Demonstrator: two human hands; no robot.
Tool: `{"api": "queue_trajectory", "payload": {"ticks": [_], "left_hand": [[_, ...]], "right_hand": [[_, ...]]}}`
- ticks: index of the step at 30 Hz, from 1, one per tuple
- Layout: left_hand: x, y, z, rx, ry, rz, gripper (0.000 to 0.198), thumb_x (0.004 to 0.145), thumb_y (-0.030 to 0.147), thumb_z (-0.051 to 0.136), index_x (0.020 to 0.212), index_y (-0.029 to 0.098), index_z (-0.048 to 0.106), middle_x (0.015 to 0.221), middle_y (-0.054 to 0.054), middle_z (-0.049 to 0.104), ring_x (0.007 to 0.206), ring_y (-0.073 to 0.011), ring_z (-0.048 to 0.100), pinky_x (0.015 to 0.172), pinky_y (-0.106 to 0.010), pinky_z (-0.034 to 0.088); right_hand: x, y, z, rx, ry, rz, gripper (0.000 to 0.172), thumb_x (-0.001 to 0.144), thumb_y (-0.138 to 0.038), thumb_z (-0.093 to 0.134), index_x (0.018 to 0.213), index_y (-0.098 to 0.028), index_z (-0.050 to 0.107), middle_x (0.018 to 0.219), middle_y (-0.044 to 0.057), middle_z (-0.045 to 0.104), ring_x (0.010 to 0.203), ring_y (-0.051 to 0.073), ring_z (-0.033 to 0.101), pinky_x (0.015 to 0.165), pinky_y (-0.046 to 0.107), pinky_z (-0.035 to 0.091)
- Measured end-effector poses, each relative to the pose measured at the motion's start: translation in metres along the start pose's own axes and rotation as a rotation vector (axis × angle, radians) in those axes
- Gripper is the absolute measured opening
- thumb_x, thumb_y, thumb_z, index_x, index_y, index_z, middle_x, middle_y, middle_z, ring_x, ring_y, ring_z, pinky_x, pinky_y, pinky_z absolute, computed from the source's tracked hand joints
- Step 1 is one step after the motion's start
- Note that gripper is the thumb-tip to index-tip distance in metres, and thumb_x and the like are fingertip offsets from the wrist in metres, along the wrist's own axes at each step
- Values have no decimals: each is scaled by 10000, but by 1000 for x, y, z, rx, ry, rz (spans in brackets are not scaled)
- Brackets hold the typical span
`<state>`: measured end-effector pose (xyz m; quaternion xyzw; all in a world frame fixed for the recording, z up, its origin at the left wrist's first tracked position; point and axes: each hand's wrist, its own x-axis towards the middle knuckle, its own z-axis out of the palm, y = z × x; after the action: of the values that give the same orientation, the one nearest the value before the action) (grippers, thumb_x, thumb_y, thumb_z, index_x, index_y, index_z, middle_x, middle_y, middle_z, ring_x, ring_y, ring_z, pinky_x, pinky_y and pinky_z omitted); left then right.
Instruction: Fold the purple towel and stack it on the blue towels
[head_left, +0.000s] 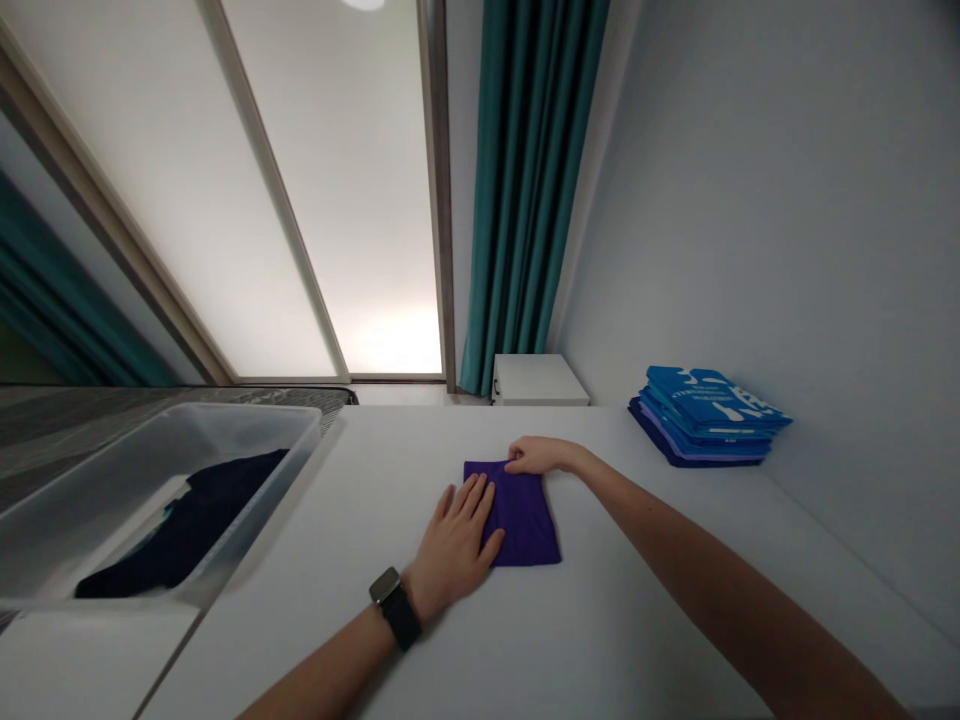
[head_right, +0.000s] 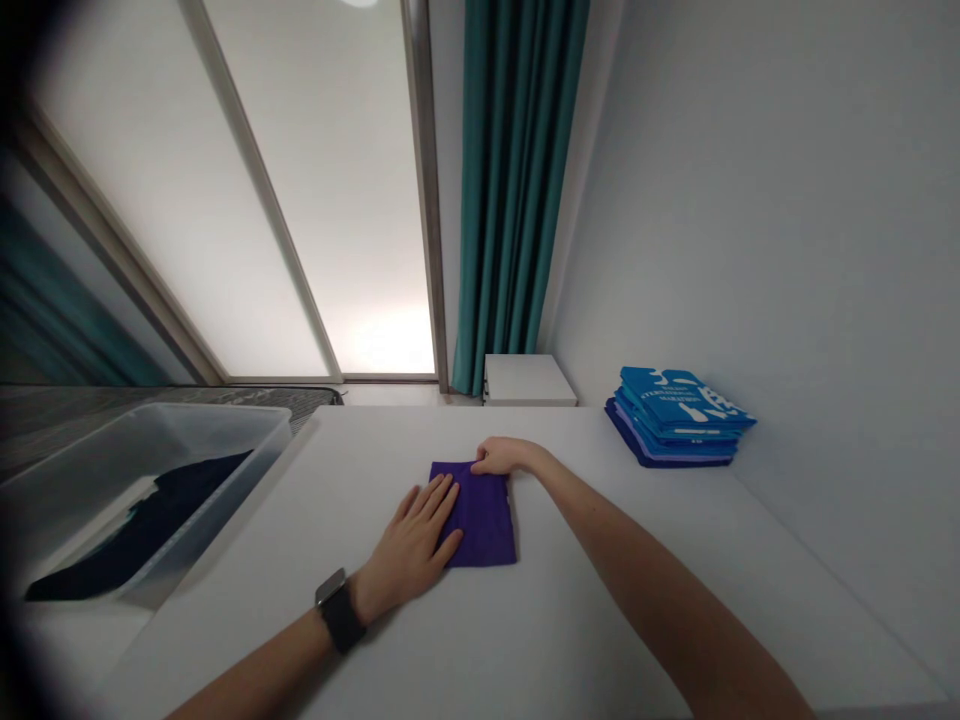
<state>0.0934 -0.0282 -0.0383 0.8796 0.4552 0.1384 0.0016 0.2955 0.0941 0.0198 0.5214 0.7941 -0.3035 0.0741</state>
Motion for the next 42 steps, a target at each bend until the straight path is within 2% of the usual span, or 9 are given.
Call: {"api": "queue_trajectory", "payload": {"ticks": [6, 10, 16, 22, 26, 28, 35, 38, 42], "left_hand": [[-2, 0, 3, 0, 18, 10, 588, 970, 406, 381, 1494, 155, 290, 1540, -108, 329, 1432, -246, 257, 1166, -459, 212], [1, -8, -2, -75, -23, 22, 583, 984, 408, 353, 1506, 168, 255, 1546, -106, 316, 1431, -241, 253, 1172, -463, 193], [48, -43, -26, -253, -73, 3, 553, 985, 417, 357, 1472, 155, 328, 1467, -131, 432, 1352, -246, 376, 1110, -428, 318], [122, -67, -34, -463, -342, 247, 456, 879, 442, 560, 1244, 172, 601, 1190, -119, 645, 1101, -274, 578, 971, -392, 421], [154, -70, -39, -783, -704, 209, 324, 822, 470, 618, 917, 171, 702, 833, -48, 694, 753, -203, 631, 693, -288, 461], [162, -68, -44, -921, -778, 155, 296, 798, 461, 646, 855, 171, 676, 779, -26, 670, 700, -177, 603, 654, -272, 440], [165, -37, -46, -1196, -634, 48, 282, 774, 431, 678, 838, 170, 592, 941, -28, 631, 843, -165, 569, 779, -284, 437], [165, -26, -31, -1225, -594, -130, 334, 756, 463, 685, 828, 166, 550, 807, -6, 604, 730, -146, 559, 677, -266, 435], [170, -23, -16, -1122, -560, -275, 404, 708, 519, 705, 749, 172, 503, 654, 31, 542, 614, -133, 534, 560, -244, 406]], "right_hand": [[5, 2, -5, 63, -78, 61, 307, 822, -332, 569, 1043, -144, 668, 715, 11, 662, 503, 108, 516, 461, 210, 395], [7, 7, -8, 73, -80, 58, 263, 772, -344, 636, 931, -147, 706, 672, 4, 647, 567, 123, 531, 512, 212, 393], [-2, 8, -7, 89, -65, 0, 189, 752, -311, 632, 756, -138, 709, 640, -8, 623, 612, 135, 524, 547, 229, 366], [-25, 5, -14, 133, -66, -51, 168, 756, -312, 631, 781, -154, 682, 647, -23, 588, 599, 130, 510, 519, 225, 338], [-50, 10, -22, 167, 25, -121, 147, 745, -279, 642, 834, -162, 647, 719, -13, 603, 653, 139, 530, 549, 223, 341], [-61, 17, -26, 216, 61, -131, 124, 741, -256, 637, 825, -166, 627, 725, -17, 597, 653, 134, 523, 555, 220, 343], [-84, 49, -31, 443, 176, -121, 116, 762, -274, 622, 821, -182, 583, 777, -19, 588, 722, 144, 535, 616, 222, 395], [-79, 64, -21, 577, 215, -13, 123, 797, -296, 600, 844, -186, 572, 777, -9, 597, 716, 146, 558, 602, 225, 427], [-66, 82, -7, 748, 152, 119, 110, 813, -267, 588, 863, -185, 535, 707, -8, 598, 615, 135, 578, 505, 215, 460]]}}
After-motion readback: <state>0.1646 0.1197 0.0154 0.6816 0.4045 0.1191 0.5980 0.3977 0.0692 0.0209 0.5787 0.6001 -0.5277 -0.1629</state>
